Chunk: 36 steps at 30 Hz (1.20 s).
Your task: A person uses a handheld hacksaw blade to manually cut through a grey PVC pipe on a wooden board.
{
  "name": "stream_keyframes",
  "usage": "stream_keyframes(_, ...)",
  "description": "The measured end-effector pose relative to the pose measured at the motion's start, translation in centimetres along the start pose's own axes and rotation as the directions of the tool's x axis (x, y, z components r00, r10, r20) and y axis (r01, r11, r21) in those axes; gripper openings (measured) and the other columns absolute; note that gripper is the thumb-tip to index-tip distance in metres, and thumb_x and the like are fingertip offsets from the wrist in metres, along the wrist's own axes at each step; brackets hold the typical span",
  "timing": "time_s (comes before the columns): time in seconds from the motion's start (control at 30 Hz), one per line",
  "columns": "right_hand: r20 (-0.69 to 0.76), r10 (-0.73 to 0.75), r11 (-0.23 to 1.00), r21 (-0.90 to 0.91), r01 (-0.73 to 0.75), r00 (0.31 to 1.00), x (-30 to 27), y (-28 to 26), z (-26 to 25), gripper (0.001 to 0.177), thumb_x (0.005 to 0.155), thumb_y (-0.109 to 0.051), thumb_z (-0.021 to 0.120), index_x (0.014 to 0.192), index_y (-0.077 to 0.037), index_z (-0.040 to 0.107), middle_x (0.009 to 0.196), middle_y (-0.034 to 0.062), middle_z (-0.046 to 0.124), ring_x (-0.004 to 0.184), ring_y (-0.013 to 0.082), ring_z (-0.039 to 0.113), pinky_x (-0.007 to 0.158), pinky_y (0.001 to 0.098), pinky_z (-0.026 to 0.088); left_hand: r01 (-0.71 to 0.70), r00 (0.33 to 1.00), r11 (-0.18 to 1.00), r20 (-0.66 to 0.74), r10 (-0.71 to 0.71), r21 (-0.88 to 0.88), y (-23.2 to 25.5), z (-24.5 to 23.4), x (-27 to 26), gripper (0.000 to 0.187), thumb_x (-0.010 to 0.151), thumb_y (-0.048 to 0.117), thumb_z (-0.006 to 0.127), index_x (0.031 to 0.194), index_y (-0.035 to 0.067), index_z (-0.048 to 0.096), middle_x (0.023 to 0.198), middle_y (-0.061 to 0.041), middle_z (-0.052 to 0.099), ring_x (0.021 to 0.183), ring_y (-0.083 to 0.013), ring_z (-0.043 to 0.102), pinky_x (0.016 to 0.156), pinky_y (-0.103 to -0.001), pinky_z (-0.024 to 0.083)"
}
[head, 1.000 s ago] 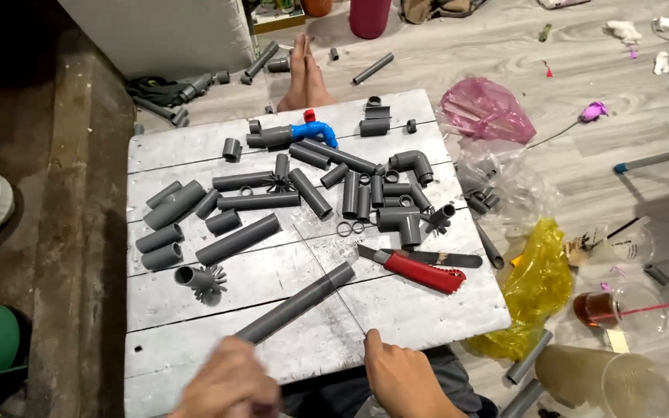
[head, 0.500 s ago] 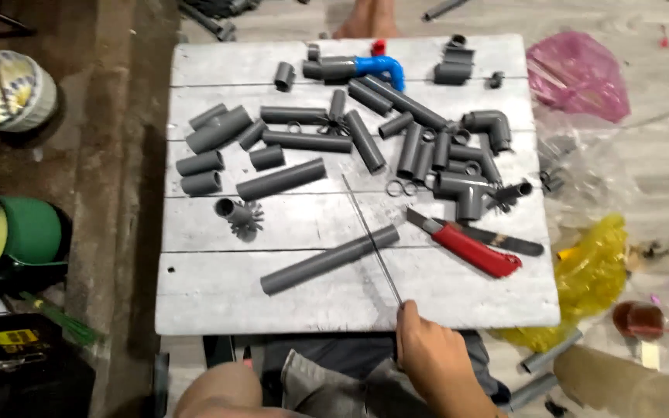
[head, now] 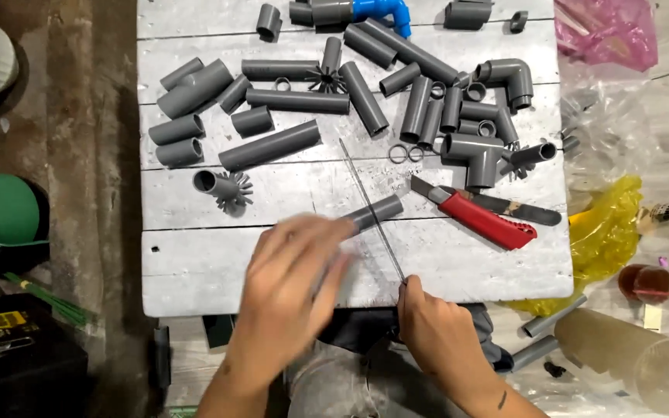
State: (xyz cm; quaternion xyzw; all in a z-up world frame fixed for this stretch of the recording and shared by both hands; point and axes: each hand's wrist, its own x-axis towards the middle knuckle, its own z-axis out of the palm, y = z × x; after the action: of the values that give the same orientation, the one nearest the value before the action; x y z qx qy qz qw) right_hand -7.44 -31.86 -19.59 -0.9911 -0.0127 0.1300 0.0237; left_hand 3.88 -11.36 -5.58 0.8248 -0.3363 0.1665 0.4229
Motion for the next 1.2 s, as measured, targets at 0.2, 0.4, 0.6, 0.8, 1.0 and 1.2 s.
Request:
stream_keyframes(0.2,-0.054,-0.068,0.997,0.043,0.07,0.996,0.2,-0.2,-1.3,0.022,0.103,-0.022,0.047,0.083,-0.017,0.042,0.046,-0.0015,0.051,0.036,0.0292,0.057,0.034,0.0389,0.038,0.328,0.933,0.888,0.035,-0.358,0.322,-4.4,7.4,-5.1,0.033,0.093,0.012,0.072,0.123,0.0,0.067,0.125,-0.017,0.064,0.119,-0.0341,0.058,0.098,-0.049,0.05)
stream_keyframes(0.4,-0.139,-0.078,0.993,0.079,0.089,0.987,-0.1,-0.4,-1.1,0.023,0.102,-0.021,0.05,0.082,-0.016,0.04,0.045,0.0006,0.049,0.035,0.0303,0.054,0.032,0.0413,0.035,0.335,0.939,0.86,-0.064,-0.338,0.384,-4.6,8.2,-5.4,0.032,0.092,0.008,0.076,0.123,0.01,0.07,0.113,-0.008,0.069,0.103,-0.0279,0.062,0.092,-0.045,0.043)
stream_keyframes(0.6,-0.007,-0.016,0.996,0.083,0.016,1.0,-0.7,-0.4,-1.2,0.023,0.103,-0.023,0.047,0.083,-0.016,0.04,0.045,0.0027,0.05,0.037,0.0364,0.054,0.035,0.046,0.036,0.356,0.931,0.815,-0.094,-0.353,0.457,-5.0,9.2,-6.0,0.04,0.088,0.009,0.081,0.126,0.017,0.069,0.116,-0.004,0.068,0.106,-0.0241,0.06,0.095,-0.042,0.029)
stream_keyframes(0.8,0.084,0.021,0.998,0.05,-0.026,0.996,-0.7,-0.4,-1.4,0.018,0.103,-0.027,0.045,0.088,-0.016,0.041,0.045,0.0044,0.053,0.043,0.0417,0.056,0.039,0.0508,0.037,0.365,0.926,0.796,-0.1,-0.364,0.484,-5.2,9.4,-6.2,0.042,0.087,0.011,0.082,0.126,0.023,0.07,0.114,-0.001,0.068,0.103,-0.0222,0.059,0.093,-0.04,0.026)
stream_keyframes(1.0,-0.147,-0.08,0.994,0.066,0.09,0.986,0.4,-0.9,-2.4,0.023,0.099,-0.015,0.051,0.08,-0.014,0.039,0.041,0.0022,0.039,0.031,0.0313,0.043,0.033,0.0412,0.031,0.364,0.926,0.796,-0.092,-0.367,0.484,-4.5,8.4,-5.3,0.036,0.091,0.016,0.079,0.126,0.02,0.069,0.116,-0.002,0.067,0.107,-0.0225,0.059,0.096,-0.042,0.028)
stream_keyframes(1.2,0.042,-0.025,0.996,0.088,0.021,0.999,0.5,-0.3,-2.3,0.018,0.102,-0.026,0.047,0.088,-0.016,0.042,0.047,0.0052,0.055,0.042,0.0391,0.059,0.037,0.0507,0.041,0.174,0.973,0.906,-0.078,-0.22,-0.387,3.5,1.2,-3.1,0.01,0.097,0.008,0.06,0.09,0.005,0.065,0.09,-0.006,0.061,0.09,-0.0252,0.058,0.086,-0.038,0.047)
